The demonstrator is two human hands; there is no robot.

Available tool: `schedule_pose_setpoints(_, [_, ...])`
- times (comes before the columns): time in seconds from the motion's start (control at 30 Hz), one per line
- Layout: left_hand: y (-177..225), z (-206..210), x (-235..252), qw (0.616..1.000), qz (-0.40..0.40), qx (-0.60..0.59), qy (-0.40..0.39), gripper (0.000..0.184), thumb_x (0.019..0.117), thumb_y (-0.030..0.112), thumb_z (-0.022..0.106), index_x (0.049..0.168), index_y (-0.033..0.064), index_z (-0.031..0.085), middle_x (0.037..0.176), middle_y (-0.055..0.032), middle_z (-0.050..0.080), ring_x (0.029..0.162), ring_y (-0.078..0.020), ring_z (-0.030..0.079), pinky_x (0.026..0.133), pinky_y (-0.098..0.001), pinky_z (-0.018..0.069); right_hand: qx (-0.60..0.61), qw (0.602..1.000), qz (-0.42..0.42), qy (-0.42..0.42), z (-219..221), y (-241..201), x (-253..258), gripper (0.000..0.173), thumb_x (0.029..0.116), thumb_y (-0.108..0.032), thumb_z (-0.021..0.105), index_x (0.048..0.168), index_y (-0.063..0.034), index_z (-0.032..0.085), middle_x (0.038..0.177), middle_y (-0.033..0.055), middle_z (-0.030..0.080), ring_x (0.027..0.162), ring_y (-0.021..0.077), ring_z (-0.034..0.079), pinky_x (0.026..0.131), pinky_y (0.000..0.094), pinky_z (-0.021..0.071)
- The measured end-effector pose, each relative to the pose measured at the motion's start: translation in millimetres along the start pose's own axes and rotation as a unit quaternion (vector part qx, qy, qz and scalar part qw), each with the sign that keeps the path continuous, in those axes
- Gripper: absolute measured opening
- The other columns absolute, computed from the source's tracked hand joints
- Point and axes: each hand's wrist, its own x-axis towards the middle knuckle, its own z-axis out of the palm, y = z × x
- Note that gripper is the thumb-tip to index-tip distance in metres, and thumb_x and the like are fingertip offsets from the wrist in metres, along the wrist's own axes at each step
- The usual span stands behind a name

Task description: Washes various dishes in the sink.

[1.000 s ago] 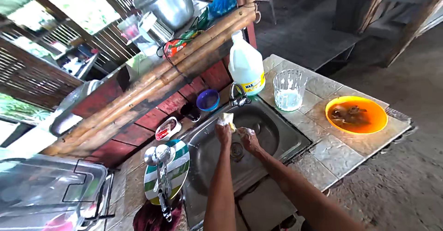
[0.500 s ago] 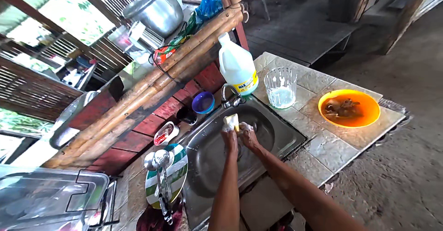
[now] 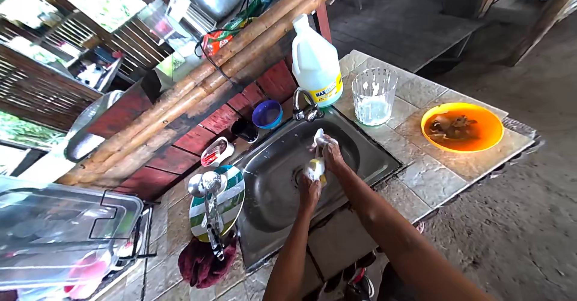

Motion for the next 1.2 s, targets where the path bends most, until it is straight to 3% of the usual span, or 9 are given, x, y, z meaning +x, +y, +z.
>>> schedule_pose_setpoints(0.2, [-6.1, -31.3, -27.9, 0.995, -0.017, 0.057, -0.075, 0.044, 0.0958, 0.004, 0.063, 0.131, -0.0211, 0.052, 0.133, -0.0378, 0.056, 0.131, -0.0425, 0.054, 0.114, -0.0438, 0.0388, -0.044, 0.998, -0.016, 0.033, -7.5, 2.6, 8.9, 0.039, 0.1121, -0.029, 0.038, 0.121, 0.0040, 0.058, 0.093, 0.0090, 0.067, 0.082, 0.0157, 0.068, 0.079, 0.0346, 0.0584])
schedule_pose_setpoints(0.4, [-45.5, -34.5, -13.2, 0.985, -0.026, -0.170, 0.021, 0.039, 0.1026, 0.002, 0.053, 0.136, -0.0182, 0.050, 0.135, -0.0341, 0.058, 0.129, -0.0360, 0.056, 0.114, -0.0404, 0.0407, -0.130, 0.988, -0.027, -0.076, 21.0, 25.4, -18.8, 0.025, 0.1057, -0.003, 0.041, 0.120, 0.0087, 0.058, 0.101, 0.0112, 0.068, 0.089, 0.0142, 0.069, 0.084, 0.0323, 0.0591])
schedule_pose_setpoints(0.5, [-55.8, -36.7, -7.8, 0.968, -0.038, -0.246, 0.019, 0.041, 0.1028, 0.000, 0.050, 0.139, -0.0187, 0.046, 0.136, -0.0347, 0.055, 0.129, -0.0352, 0.055, 0.113, -0.0397, 0.0412, -0.049, 0.988, 0.059, -0.133, 39.3, 32.1, -39.7, 0.034, 0.1080, -0.006, 0.030, 0.135, 0.0049, 0.047, 0.113, 0.0092, 0.068, 0.100, 0.0117, 0.068, 0.088, 0.0291, 0.0570])
schedule_pose_setpoints(0.63, [-56.2, -85.3, -19.6, 0.977, -0.097, -0.158, 0.103, 0.044, 0.1010, 0.003, 0.057, 0.138, -0.0193, 0.047, 0.136, -0.0364, 0.055, 0.131, -0.0399, 0.054, 0.114, -0.0430, 0.0400, -0.214, 0.962, 0.008, -0.166, 26.4, 31.4, -17.8, 0.039, 0.1055, -0.006, 0.041, 0.140, 0.0094, 0.048, 0.133, 0.0173, 0.062, 0.118, 0.0176, 0.063, 0.102, 0.0314, 0.0513])
schedule_pose_setpoints(0.73, [-65.4, -144.9, -15.4, 0.965, -0.158, -0.072, 0.195, 0.043, 0.0999, 0.005, 0.059, 0.135, -0.0174, 0.050, 0.130, -0.0354, 0.059, 0.126, -0.0415, 0.058, 0.110, -0.0477, 0.0434, -0.608, 0.788, 0.018, -0.097, 23.9, 11.3, -8.5, 0.045, 0.1051, -0.013, 0.054, 0.140, 0.0152, 0.048, 0.147, 0.0341, 0.047, 0.142, 0.0421, 0.043, 0.120, 0.0489, 0.0315])
schedule_pose_setpoints(0.8, [-91.6, -167.6, -9.3, 0.957, -0.178, -0.023, 0.228, 0.041, 0.0998, 0.008, 0.059, 0.133, -0.0155, 0.054, 0.125, -0.0341, 0.062, 0.121, -0.0419, 0.061, 0.105, -0.0511, 0.0463, -0.730, 0.669, 0.073, -0.117, 22.1, 13.1, -6.0, 0.048, 0.1059, -0.019, 0.053, 0.138, 0.0157, 0.050, 0.148, 0.0366, 0.044, 0.144, 0.0480, 0.037, 0.121, 0.0559, 0.0275])
schedule_pose_setpoints(0.9, [-95.7, -198.8, -12.8, 0.950, -0.258, 0.082, 0.157, 0.048, 0.1046, 0.017, 0.053, 0.143, -0.0124, 0.046, 0.142, -0.0331, 0.053, 0.138, -0.0420, 0.049, 0.114, -0.0526, 0.0382, -0.780, 0.593, 0.130, -0.152, 25.4, 23.3, -6.3, 0.045, 0.1066, -0.013, 0.048, 0.141, 0.0159, 0.047, 0.152, 0.0350, 0.041, 0.146, 0.0467, 0.035, 0.121, 0.0561, 0.0262])
schedule_pose_setpoints(1.07, [-86.0, -183.5, -33.4, 0.938, -0.188, 0.063, 0.284, 0.063, 0.0950, 0.007, 0.064, 0.149, -0.0134, 0.038, 0.142, -0.0379, 0.049, 0.136, -0.0479, 0.048, 0.114, -0.0546, 0.0378, -0.731, 0.662, 0.133, -0.102, 28.4, 15.6, -1.8, 0.045, 0.1031, -0.006, 0.052, 0.144, 0.0133, 0.045, 0.153, 0.0321, 0.041, 0.146, 0.0442, 0.036, 0.120, 0.0530, 0.0303])
schedule_pose_setpoints(1.2, [-46.3, -147.2, -26.7, 0.966, -0.123, -0.007, 0.227, 0.055, 0.0983, 0.004, 0.060, 0.145, -0.0170, 0.039, 0.142, -0.0374, 0.050, 0.136, -0.0422, 0.049, 0.115, -0.0476, 0.0378, -0.638, 0.756, 0.129, -0.063, 10.4, 15.0, 11.9, 0.042, 0.1029, -0.005, 0.052, 0.141, 0.0136, 0.049, 0.150, 0.0320, 0.045, 0.144, 0.0419, 0.042, 0.119, 0.0505, 0.0326])
